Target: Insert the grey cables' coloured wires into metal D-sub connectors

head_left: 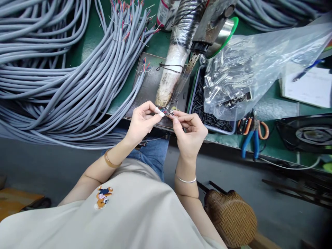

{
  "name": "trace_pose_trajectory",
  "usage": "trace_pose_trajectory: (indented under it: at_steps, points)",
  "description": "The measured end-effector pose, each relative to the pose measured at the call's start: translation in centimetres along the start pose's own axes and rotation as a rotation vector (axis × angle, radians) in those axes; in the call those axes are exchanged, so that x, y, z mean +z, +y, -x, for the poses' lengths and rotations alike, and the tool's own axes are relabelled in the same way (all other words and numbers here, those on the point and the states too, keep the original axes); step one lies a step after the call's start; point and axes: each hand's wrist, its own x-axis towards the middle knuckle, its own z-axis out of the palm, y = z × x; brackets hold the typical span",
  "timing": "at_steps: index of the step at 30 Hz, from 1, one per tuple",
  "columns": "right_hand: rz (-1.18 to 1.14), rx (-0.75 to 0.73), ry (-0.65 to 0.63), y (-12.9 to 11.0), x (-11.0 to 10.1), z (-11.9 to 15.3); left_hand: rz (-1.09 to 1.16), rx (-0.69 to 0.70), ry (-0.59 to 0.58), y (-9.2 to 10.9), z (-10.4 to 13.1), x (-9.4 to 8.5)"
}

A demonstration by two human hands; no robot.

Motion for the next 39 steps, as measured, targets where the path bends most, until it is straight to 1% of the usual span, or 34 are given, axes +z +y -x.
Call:
trace_pose_trajectory:
  at_steps: [6,12,14,19,22,32,39]
  points:
    - [0.121,-0.056,0.015,-0.3,0.18,-0.22,-0.003,-0.007,0.006,0.01,-0.02,0.01]
    - [0.294,-0.238,0.015,-0.57,0.34,-0.28,0.0,-0.017,0.015,0.12,0.07,0.11]
    - [0.328,-0.27,0.014,-0.49,0.34,-0.2,-0.005,-0.024,0.018,0.11,0.09,0.09]
    - [0.292,-0.192,-0.007,0.12,0.29,0.19,-0.004,-0.051,0.024,-0.21,0.0,-0.05]
    - [0.285,-0.174,-0.001,0.24,0.3,0.29,-0.002,-0.057,0.027,-0.34,-0.03,-0.1]
    - [0.312,-0.184,0.012,0.13,0.49,0.19,-0.012,-0.053,0.036,-0.49,0.13,-0.22]
    - [0.301,-0.273,0.017,-0.29,0.52,-0.37,0.006,-0.005,0.02,-0.29,0.06,-0.05]
